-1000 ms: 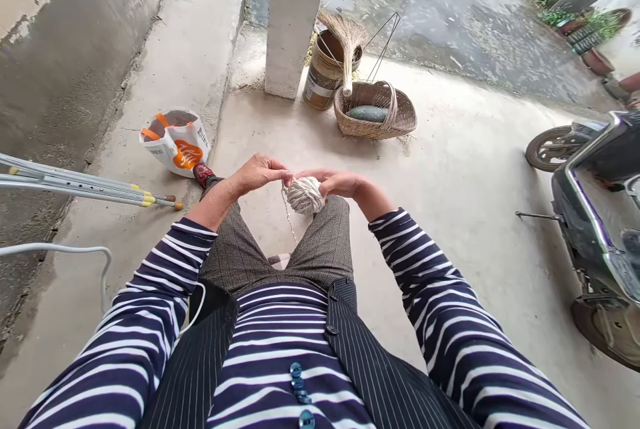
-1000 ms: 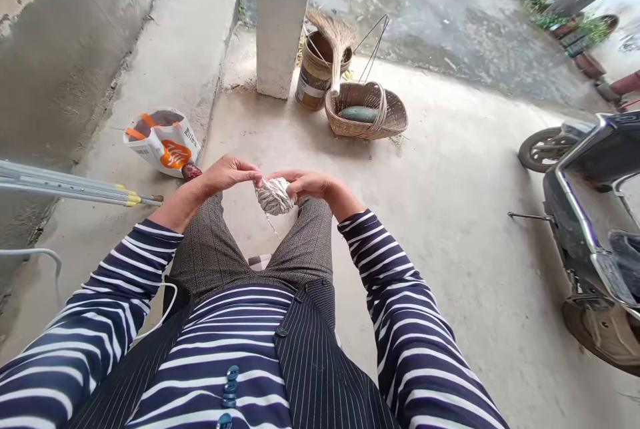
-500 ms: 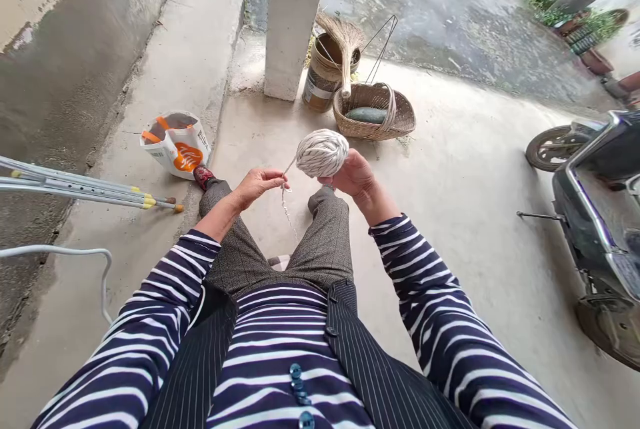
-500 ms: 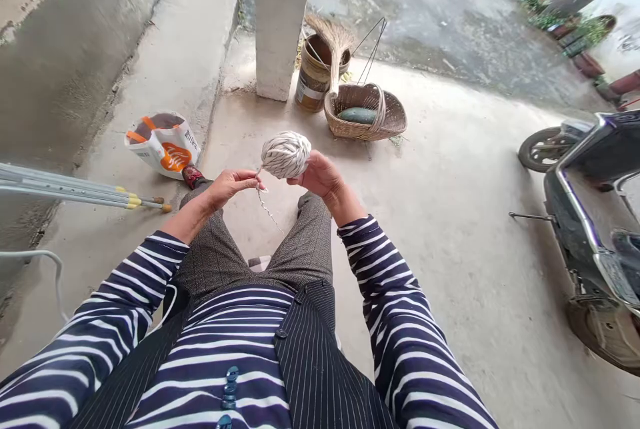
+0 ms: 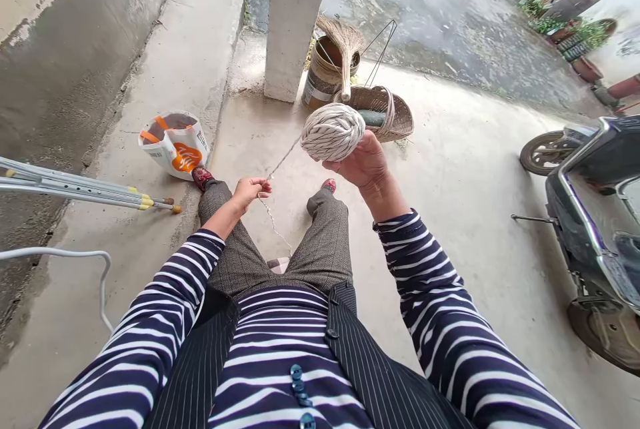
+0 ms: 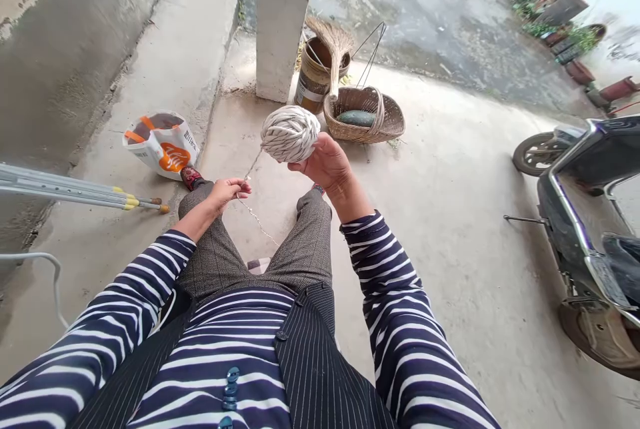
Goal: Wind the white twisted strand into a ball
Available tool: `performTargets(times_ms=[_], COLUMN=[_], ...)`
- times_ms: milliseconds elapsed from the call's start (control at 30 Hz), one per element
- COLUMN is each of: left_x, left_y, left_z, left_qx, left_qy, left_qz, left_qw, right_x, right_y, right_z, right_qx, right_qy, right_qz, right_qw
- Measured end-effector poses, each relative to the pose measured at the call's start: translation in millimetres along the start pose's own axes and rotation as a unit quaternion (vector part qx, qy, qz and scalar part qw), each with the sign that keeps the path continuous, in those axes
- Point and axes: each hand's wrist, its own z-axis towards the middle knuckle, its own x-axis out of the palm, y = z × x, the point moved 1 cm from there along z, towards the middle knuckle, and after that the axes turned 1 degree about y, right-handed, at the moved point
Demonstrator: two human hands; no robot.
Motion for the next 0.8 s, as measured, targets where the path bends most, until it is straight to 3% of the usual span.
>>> performTargets(times_ms=[233, 400, 500, 600, 700, 800], left_x=[-20.6, -29.7, -12.7, 15.3, 38.8, 48.8], left_y=[9.8, -0.8, -25.6, -59.8, -86.5, -96.7], left_z=[27.3, 27.2, 18.6, 2.9, -13.3, -23.9], left_qx=[0.020, 0.039, 0.123, 0.233, 0.259, 0.259], left_qy=[-0.001, -0.018, -0.001, 0.076, 0.115, 0.084], left_qz=[0.124, 0.169, 0.125, -0.007, -0.050, -0.042], left_qw=[0.992, 0.985, 0.984, 0.969, 0.958, 0.961], right_x=[20.2, 27.4, 30.7, 33.3, 33.3, 29.3], right_y=[11.3, 12.1, 4.2, -4.2, -8.9, -9.4], right_z=[0.5, -3.6, -1.7, 2.8, 5.9, 5.9], right_qx=[-0.009, -0.007, 0.016, 0.064, 0.087, 0.089], right_qy=[0.007, 0.001, -0.030, -0.042, -0.029, -0.016], right_qz=[-0.035, -0.045, -0.051, -0.062, -0.063, -0.056], right_qw=[0.999, 0.999, 0.998, 0.995, 0.994, 0.994])
